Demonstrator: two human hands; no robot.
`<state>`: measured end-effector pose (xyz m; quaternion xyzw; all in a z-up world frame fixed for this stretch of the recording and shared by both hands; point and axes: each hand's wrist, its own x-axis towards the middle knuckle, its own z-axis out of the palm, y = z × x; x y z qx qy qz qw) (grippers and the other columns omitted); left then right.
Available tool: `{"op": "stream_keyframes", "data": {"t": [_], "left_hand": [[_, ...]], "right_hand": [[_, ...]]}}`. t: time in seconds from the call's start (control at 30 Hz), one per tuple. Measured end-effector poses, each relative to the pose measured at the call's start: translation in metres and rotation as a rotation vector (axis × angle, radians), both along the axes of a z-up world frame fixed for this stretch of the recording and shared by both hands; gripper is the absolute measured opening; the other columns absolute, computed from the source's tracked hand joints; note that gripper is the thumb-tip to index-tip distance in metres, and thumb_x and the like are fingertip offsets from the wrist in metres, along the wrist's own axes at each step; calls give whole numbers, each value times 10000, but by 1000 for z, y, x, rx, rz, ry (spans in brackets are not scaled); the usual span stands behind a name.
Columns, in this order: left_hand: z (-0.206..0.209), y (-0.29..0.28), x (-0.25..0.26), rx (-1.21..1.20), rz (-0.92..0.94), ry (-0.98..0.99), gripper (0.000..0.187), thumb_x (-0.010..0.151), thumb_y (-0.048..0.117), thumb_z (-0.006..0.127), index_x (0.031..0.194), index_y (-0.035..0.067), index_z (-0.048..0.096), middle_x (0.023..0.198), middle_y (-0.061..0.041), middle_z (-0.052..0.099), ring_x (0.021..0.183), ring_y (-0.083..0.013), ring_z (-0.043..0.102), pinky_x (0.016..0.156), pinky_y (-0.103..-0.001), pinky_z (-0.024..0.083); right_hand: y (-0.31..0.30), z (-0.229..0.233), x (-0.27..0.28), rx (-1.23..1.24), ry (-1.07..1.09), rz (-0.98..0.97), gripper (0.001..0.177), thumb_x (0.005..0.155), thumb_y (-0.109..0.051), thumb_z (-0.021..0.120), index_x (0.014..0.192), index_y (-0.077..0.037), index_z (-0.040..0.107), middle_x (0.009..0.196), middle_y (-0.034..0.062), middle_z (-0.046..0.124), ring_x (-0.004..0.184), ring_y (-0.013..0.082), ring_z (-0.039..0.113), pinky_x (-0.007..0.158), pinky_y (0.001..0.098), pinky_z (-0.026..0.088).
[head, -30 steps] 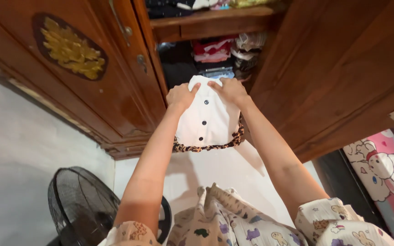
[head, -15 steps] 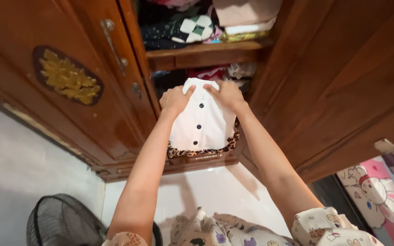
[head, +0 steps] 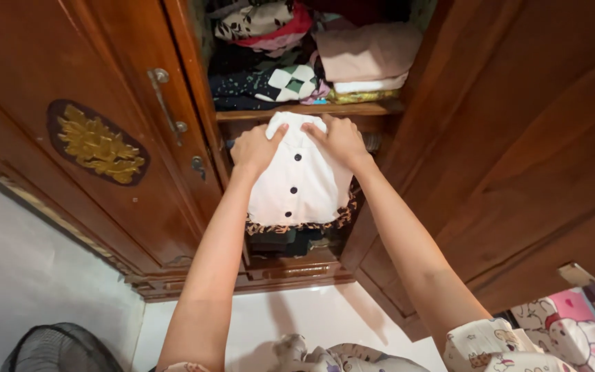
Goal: The person picks up a white shirt and a lace garment from a bed and places them onto a shelf inside a wooden wardrobe.
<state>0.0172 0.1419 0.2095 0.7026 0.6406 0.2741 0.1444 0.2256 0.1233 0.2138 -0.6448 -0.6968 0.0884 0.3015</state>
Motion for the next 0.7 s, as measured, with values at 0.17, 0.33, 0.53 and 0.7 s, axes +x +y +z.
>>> {"op": "stream_keyframes", "data": {"t": [0.17, 0.33, 0.53, 0.7], "left_hand": [[14, 9, 8, 41, 48, -33, 678, 898, 728, 517, 1196, 164, 747, 1078, -225, 742, 1068, -441, 685, 915, -549, 531], [29, 14, 10, 52, 85, -74, 680, 890, 727, 516, 1247, 190, 730, 1086, -235, 732, 1076, -448, 676, 915, -548, 532], [36, 42, 1, 118, 123, -123, 703, 906, 734, 524, 1272, 162, 708, 1104, -259, 723, 1091, -463, 667, 931, -564, 516], [59, 53, -9, 126, 127, -155, 639, 927, 705, 495, 1217, 186, 729, 1099, -262, 723, 1095, -498, 648, 932, -602, 497]], "right_hand": [[24, 15, 11, 114, -17, 52, 660, 893, -670, 628, 1011, -25, 713, 897, 252, 723, 956, 453, 694, 841, 557, 531], [43, 33, 11, 126, -42, 79, 647, 888, -663, 642, 1003, -30, 709, 762, 233, 717, 857, 423, 715, 827, 540, 538], [73, 58, 5, 252, -73, 101, 644, 868, -662, 684, 897, -19, 689, 723, 214, 694, 803, 429, 706, 757, 543, 546], [100, 83, -6, 359, -145, 145, 635, 892, -650, 707, 868, -20, 631, 731, 236, 670, 793, 463, 677, 739, 553, 542]]}}
